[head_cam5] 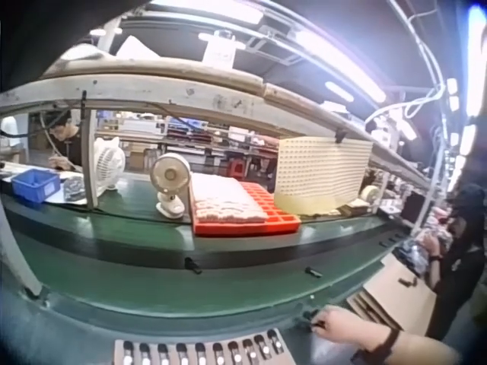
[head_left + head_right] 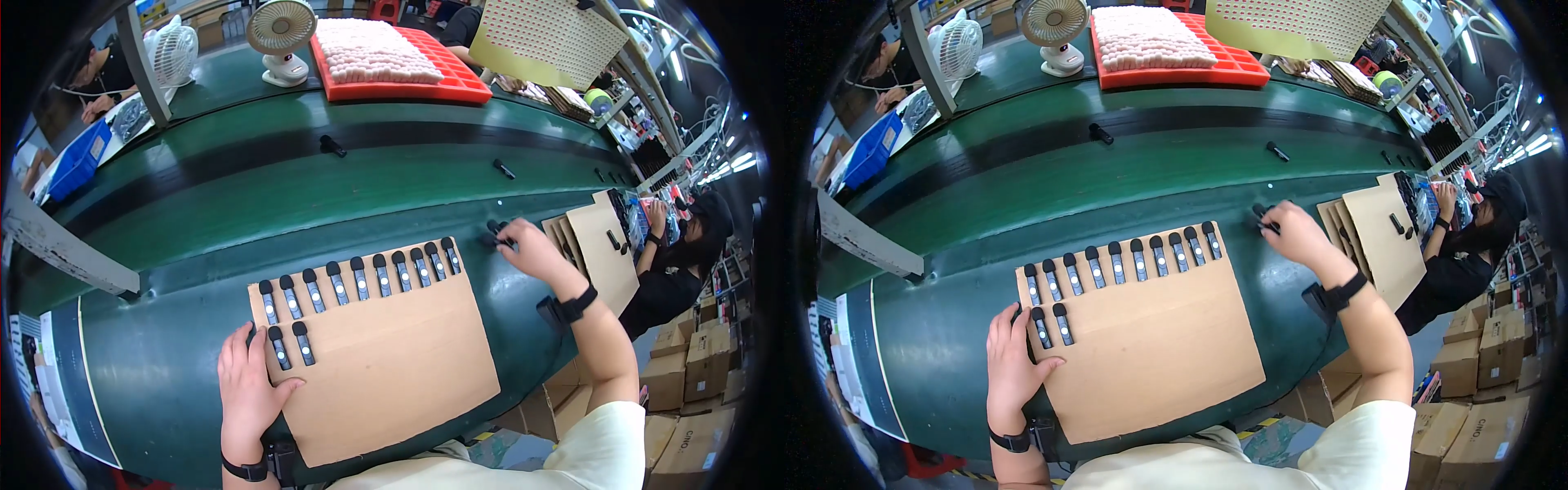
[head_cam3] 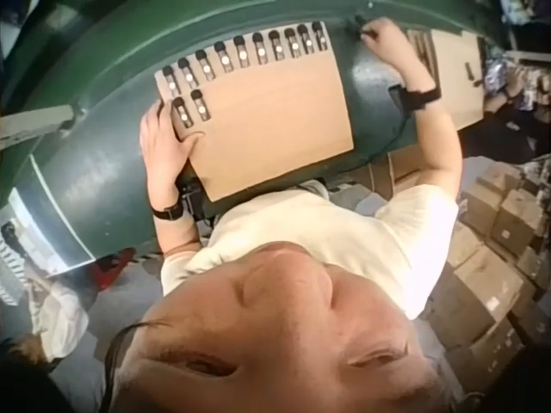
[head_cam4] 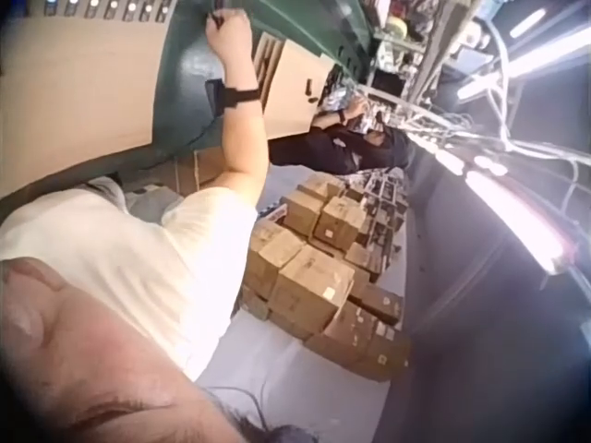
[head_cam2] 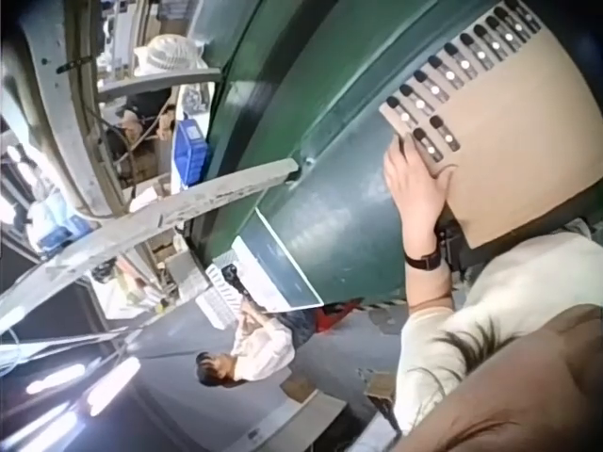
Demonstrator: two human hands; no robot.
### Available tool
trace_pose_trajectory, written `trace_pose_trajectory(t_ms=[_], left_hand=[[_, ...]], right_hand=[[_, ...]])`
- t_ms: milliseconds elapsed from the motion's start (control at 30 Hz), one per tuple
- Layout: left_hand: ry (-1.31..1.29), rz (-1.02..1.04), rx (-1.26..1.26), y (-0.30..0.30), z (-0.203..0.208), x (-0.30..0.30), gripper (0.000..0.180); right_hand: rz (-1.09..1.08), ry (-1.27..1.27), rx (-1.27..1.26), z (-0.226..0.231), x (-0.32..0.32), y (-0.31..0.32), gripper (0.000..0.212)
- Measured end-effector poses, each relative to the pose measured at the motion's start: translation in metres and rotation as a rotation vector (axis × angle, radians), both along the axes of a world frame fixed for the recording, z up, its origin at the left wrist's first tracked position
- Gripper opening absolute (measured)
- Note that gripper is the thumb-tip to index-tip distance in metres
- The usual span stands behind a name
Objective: The person picks up microphones from a conveyor belt, inspects each one, and arranges them in rows on a cardboard sheet.
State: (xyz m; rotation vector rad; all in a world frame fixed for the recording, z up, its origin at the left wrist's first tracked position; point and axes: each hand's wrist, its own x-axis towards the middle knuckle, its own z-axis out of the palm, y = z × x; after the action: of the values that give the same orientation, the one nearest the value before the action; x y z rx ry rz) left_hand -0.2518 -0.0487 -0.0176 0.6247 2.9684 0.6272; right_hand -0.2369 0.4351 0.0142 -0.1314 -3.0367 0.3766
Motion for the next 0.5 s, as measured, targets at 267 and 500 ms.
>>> trace_pose_trajectory(t_ms=[267,500], left_hand=[[0.002,-0.009,0.019,0.0,-0.002,0.003,0.09],[0.008,0.008,0.016,-0.001,-0.002,0.002,0.09]], right_hand=[[-0.07,-0.106,0.008,-0.015,0.045,-0.007,0.027],[0.059,-0.072,0.129,0.026,0.014,-0.017,0.029]])
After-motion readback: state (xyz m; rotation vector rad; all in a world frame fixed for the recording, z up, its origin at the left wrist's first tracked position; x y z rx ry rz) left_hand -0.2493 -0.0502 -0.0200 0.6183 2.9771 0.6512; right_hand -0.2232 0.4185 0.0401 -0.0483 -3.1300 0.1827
